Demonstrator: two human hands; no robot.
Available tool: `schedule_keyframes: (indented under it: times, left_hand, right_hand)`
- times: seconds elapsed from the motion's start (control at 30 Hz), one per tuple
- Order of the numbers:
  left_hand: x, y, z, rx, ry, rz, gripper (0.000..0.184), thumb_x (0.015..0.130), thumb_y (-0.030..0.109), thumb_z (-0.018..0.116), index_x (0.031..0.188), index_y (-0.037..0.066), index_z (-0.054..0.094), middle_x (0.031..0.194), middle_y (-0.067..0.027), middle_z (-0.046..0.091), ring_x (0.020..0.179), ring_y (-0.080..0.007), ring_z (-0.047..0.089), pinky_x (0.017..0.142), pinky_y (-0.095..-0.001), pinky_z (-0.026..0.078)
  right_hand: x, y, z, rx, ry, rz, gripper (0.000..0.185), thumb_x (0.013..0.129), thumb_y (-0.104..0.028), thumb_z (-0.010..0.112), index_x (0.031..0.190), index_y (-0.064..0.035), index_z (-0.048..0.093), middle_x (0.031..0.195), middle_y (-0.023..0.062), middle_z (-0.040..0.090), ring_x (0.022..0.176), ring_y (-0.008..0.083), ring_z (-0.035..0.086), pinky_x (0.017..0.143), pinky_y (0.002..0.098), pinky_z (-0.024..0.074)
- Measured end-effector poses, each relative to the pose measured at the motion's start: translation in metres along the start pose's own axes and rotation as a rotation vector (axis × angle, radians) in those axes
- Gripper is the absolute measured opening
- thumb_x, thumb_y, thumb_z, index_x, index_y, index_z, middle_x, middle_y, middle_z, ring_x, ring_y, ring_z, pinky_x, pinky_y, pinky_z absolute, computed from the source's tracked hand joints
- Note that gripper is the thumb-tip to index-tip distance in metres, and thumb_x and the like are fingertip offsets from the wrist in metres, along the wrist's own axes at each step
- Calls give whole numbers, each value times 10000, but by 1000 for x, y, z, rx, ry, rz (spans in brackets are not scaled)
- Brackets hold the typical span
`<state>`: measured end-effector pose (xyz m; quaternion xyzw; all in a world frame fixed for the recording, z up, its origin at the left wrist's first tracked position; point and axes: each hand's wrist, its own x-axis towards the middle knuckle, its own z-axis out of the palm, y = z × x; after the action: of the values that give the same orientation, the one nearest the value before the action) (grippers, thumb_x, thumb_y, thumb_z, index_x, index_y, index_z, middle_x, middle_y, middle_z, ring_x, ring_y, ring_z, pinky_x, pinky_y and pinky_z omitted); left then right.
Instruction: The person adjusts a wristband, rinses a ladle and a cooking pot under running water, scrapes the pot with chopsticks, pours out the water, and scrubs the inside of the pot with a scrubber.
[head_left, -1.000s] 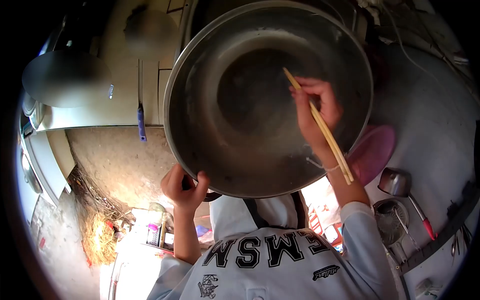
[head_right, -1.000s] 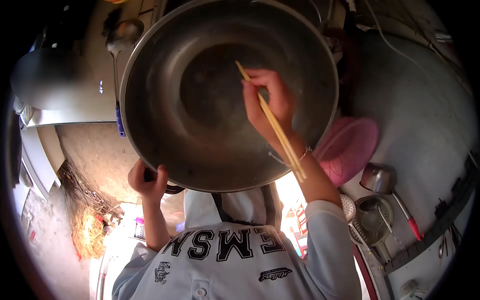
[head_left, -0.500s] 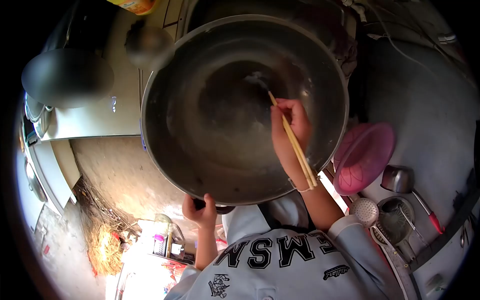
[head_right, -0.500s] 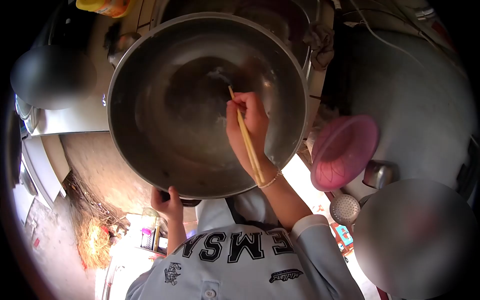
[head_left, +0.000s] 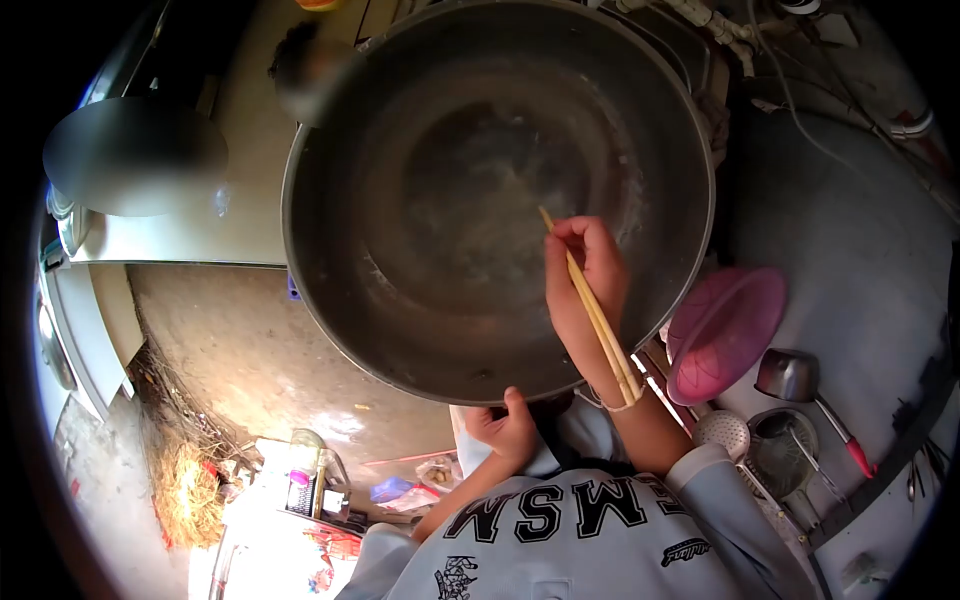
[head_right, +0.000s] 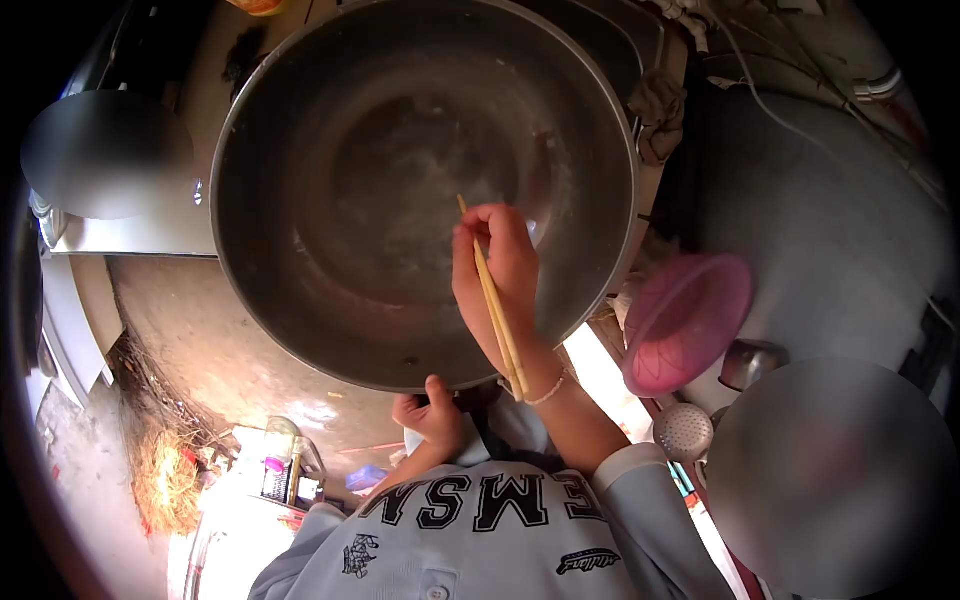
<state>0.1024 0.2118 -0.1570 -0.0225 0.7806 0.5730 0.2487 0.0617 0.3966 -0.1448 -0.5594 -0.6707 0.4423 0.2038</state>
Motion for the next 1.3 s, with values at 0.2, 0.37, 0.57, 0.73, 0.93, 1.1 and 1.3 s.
schedule_keyframes:
  times: [0.2, 0.37, 0.57, 0.73, 0.93, 1.1, 1.3]
  left_hand:
    - [-1, 2, 18, -27, 13, 134, 172, 823, 127, 587, 723, -6, 542, 579, -25, 541, 503, -81, 479, 475, -205, 382]
    - [-13, -13, 15, -49, -82, 90, 182, 821, 148, 604, 736, -6, 557, 632, -41, 578, 556, -97, 519, 522, -216, 413]
    - [4, -7, 9, 27, -171, 277, 163, 783, 159, 640, 778, -4, 625, 703, -91, 625, 618, -194, 593, 603, -285, 468]
    - [21, -8, -6, 111, -477, 409, 137, 747, 151, 656, 792, 24, 679, 746, -126, 645, 661, -272, 627, 650, -323, 494]
    - [26, -7, -3, 9, -577, 435, 121, 715, 74, 666, 828, 39, 695, 775, -116, 654, 693, -266, 634, 672, -343, 501]
    - [28, -6, -6, 12, -656, 405, 187, 700, 57, 670, 886, 50, 692, 841, -118, 653, 744, -259, 633, 700, -330, 498]
    - [28, -8, -6, 27, -696, 379, 196, 700, 56, 655, 894, 52, 682, 812, -110, 643, 717, -267, 621, 676, -341, 496]
  right_hand:
    - [25, -12, 11, -65, 75, -77, 68, 824, -8, 556, 880, -1, 518, 801, 115, 577, 699, 201, 582, 636, 297, 460]
    - [54, 4, 32, -205, 102, -17, 71, 831, -34, 525, 897, -20, 505, 918, 162, 522, 820, 302, 542, 714, 371, 436]
    - [46, 9, 70, -58, -83, -306, 77, 801, -30, 541, 877, -28, 526, 870, 170, 530, 803, 350, 536, 697, 399, 431]
    - [69, -1, 49, 106, 195, 83, 32, 845, -28, 545, 875, -21, 550, 756, 72, 605, 714, 130, 582, 645, 260, 456]
    - [56, 5, 77, 162, -4, -19, 32, 859, -27, 527, 870, -9, 551, 759, 55, 620, 733, 82, 574, 643, 223, 447]
    - [69, 6, 55, 120, 157, -25, 56, 818, -16, 561, 870, -4, 580, 740, 71, 618, 698, 118, 583, 649, 226, 454]
    - [53, 2, 75, 171, -67, -14, 28, 813, -19, 563, 829, 1, 552, 764, 97, 619, 688, 131, 600, 637, 248, 465]
